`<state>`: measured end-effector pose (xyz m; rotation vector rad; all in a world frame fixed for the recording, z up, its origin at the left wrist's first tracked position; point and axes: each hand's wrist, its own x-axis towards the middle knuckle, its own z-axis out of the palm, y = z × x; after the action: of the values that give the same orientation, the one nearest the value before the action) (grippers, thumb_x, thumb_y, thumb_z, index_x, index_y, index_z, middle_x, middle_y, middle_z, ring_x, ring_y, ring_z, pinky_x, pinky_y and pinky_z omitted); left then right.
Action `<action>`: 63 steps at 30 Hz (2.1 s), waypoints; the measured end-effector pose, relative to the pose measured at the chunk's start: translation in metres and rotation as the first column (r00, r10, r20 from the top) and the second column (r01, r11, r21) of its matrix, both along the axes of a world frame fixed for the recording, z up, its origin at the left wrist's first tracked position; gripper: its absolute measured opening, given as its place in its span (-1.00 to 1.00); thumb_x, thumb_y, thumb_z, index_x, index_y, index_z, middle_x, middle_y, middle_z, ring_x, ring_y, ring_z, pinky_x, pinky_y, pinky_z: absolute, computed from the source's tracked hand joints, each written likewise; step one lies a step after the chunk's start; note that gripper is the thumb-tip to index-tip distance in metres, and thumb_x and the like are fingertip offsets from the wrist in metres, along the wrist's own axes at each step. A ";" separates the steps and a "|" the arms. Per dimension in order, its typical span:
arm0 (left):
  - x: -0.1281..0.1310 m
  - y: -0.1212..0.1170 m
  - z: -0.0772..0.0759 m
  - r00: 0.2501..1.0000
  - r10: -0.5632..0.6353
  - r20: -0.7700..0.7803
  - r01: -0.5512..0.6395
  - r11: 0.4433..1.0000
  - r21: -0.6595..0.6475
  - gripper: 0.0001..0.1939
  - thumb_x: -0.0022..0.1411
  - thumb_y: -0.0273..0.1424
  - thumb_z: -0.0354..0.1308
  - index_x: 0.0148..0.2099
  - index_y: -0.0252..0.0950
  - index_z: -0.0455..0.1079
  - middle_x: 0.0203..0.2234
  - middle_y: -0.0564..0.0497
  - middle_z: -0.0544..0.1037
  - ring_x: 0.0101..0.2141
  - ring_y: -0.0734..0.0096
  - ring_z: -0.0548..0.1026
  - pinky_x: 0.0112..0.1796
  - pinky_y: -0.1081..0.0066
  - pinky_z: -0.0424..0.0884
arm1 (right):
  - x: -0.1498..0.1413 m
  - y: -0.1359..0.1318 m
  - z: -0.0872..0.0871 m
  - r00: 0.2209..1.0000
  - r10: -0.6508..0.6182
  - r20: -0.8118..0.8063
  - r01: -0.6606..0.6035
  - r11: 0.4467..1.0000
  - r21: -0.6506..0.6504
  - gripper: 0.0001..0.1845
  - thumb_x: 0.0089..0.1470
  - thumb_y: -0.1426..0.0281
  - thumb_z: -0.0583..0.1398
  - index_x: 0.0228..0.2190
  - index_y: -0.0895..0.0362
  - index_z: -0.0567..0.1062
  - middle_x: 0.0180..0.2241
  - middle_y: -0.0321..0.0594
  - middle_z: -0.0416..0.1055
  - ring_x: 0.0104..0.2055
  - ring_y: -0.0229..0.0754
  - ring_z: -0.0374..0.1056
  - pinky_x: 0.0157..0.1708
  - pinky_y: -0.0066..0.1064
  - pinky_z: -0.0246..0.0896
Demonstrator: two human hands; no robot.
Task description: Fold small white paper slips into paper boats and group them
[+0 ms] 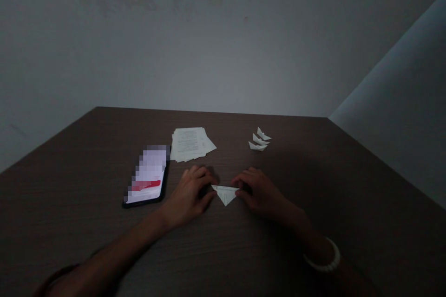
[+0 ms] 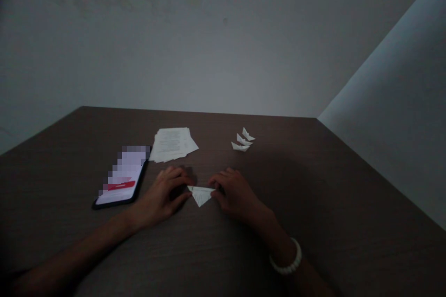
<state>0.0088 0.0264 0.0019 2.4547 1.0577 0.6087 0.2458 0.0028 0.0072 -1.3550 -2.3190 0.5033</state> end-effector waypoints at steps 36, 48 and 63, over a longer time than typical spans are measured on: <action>-0.003 -0.002 -0.005 0.982 -0.068 0.175 0.040 0.987 0.158 -0.90 0.30 -0.51 0.06 -0.18 -0.28 0.38 -0.23 -0.03 0.44 -0.20 0.28 0.37 -0.16 0.25 0.31 | -0.002 -0.003 -0.003 0.995 0.096 -0.026 -0.075 0.894 0.442 -0.84 0.17 0.59 0.12 -0.33 0.15 0.47 -0.38 -0.21 0.40 -0.33 -0.18 0.20 -0.33 -0.37 0.13; -0.003 -0.001 -0.009 0.984 -0.063 0.167 0.032 0.982 0.186 -0.90 0.28 -0.50 0.09 -0.15 -0.26 0.37 -0.22 -0.03 0.44 -0.20 0.28 0.37 -0.18 0.27 0.31 | -0.004 -0.004 -0.003 0.998 0.064 -0.012 -0.051 0.880 0.472 -0.81 0.17 0.61 0.09 -0.33 0.16 0.47 -0.38 -0.19 0.39 -0.31 -0.15 0.20 -0.31 -0.36 0.13; -0.002 -0.003 -0.005 0.988 -0.076 0.136 0.047 0.978 0.204 -0.91 0.27 -0.51 0.07 -0.19 -0.28 0.37 -0.25 -0.03 0.45 -0.22 0.28 0.36 -0.19 0.26 0.30 | -0.006 -0.006 0.000 0.997 0.054 0.059 -0.078 0.831 0.550 -0.80 0.19 0.60 0.07 -0.32 0.14 0.46 -0.37 -0.20 0.39 -0.30 -0.14 0.20 -0.27 -0.33 0.10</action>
<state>0.0066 0.0231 -0.0028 2.5570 0.8994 0.8965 0.2402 -0.0036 0.0069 -1.0059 -2.2915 -0.1849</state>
